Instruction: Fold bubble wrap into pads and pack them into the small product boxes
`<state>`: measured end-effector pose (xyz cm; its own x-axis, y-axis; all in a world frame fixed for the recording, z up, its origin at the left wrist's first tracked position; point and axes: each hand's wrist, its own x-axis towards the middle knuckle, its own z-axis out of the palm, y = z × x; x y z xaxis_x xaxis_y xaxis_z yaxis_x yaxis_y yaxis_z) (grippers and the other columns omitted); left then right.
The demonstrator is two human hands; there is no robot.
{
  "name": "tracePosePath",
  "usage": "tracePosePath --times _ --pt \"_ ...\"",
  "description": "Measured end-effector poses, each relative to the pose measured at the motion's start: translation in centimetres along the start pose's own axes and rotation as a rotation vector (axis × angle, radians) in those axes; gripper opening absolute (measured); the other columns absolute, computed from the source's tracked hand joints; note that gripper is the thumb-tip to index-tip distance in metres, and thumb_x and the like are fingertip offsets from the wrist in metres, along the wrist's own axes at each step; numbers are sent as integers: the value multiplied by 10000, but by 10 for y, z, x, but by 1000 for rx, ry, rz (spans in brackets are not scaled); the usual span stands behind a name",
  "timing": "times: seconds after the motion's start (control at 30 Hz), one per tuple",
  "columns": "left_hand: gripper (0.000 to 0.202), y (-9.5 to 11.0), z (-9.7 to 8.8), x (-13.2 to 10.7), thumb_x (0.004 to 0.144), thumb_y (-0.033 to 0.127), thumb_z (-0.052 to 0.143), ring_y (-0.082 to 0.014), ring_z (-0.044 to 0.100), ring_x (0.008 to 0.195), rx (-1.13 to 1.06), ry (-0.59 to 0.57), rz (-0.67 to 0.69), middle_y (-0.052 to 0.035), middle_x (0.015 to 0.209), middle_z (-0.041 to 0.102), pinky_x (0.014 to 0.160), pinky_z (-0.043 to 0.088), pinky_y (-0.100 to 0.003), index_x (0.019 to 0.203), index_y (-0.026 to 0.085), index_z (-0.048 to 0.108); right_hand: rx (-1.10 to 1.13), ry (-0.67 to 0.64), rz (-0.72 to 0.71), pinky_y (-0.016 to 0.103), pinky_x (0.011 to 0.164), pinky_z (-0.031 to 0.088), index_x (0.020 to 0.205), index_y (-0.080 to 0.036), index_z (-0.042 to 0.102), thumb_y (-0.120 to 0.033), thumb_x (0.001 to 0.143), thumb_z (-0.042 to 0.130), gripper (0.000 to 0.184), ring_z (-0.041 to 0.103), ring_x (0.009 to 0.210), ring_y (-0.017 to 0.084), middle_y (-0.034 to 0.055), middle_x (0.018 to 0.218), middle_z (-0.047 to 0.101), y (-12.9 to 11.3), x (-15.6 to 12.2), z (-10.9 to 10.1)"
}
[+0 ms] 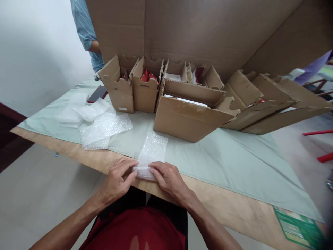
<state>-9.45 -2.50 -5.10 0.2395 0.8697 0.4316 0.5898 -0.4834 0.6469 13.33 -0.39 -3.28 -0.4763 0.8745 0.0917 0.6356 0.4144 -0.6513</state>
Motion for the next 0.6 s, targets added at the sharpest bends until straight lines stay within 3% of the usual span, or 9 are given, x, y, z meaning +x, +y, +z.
tracePosePath --times 0.2,0.33,0.43,0.6 --pt "137 -2 6 8 945 217 608 -188 666 796 6 27 -69 -37 850 736 746 542 -329 1021 192 720 29 21 55 361 866 541 1106 -221 751 -254 991 534 247 735 935 216 61 1044 799 3 -1 2" --pt "131 -4 7 11 941 217 609 -183 650 758 19 -23 -42 -27 809 725 745 522 -340 987 193 730 -86 94 -27 351 802 506 1054 -211 741 -208 990 528 222 698 885 209 69 982 769 4 -12 3" --pt "135 -5 6 13 939 211 598 -191 647 768 61 -69 -51 -26 809 718 772 515 -362 955 197 731 -209 193 -106 386 823 469 1093 -194 709 -200 966 574 186 653 949 242 106 1064 727 -1 -22 2" --pt "144 -4 4 14 926 233 601 -197 644 763 98 -77 -88 -16 771 687 820 526 -384 994 203 724 -304 101 -208 426 873 426 1069 -208 687 -221 944 634 137 601 960 258 90 1083 723 -7 -30 2"
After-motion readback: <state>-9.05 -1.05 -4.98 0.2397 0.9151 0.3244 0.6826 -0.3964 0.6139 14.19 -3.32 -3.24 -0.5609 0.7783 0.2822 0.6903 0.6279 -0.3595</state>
